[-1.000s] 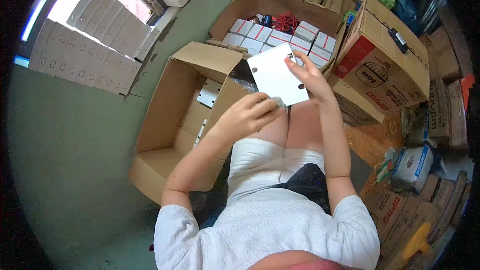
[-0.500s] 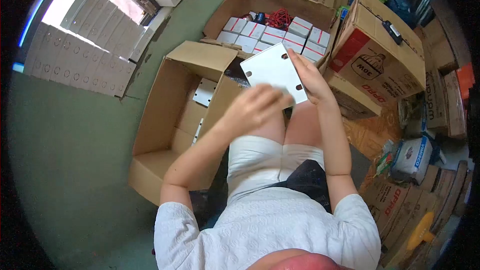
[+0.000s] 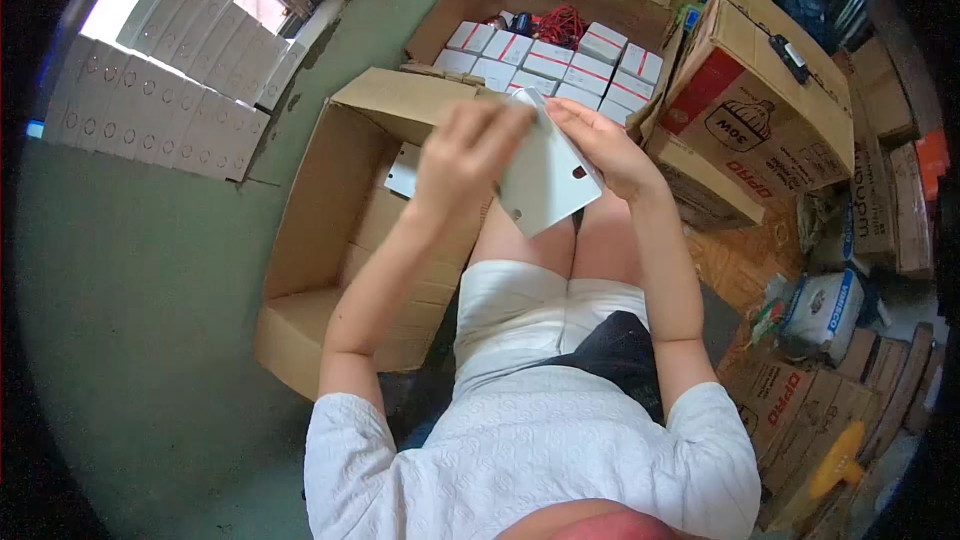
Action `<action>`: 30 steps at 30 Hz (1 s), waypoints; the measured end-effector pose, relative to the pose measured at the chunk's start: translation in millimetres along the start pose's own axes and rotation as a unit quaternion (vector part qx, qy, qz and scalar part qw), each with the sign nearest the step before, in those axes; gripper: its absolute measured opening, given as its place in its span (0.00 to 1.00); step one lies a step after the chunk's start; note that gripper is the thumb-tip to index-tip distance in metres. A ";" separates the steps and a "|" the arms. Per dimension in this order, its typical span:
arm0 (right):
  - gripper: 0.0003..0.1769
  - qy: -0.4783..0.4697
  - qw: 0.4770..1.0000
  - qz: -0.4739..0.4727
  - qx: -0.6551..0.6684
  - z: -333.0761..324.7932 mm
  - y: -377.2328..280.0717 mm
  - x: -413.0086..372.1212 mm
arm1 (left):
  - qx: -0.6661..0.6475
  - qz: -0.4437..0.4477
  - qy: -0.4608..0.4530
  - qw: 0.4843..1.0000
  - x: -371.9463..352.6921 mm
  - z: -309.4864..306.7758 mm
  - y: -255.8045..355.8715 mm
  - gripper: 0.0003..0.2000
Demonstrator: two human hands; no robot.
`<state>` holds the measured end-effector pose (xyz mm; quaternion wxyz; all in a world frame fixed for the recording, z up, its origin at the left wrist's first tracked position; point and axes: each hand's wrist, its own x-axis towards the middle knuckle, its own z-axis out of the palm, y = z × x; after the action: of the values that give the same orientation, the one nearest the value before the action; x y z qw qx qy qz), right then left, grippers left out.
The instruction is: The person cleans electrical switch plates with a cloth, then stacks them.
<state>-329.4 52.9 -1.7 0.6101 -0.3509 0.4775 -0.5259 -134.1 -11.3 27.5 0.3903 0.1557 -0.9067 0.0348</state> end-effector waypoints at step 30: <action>0.52 0.065 0.995 -0.055 -0.050 7.5 -3.1 15.7 | -0.010 -0.018 -0.040 0.999 0.8 31.7 26.8 0.14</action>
<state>-323.4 36.4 0.1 0.5300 -0.3716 0.5217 -0.5558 -165.0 8.1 7.7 0.3558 0.1698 -0.9189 0.0124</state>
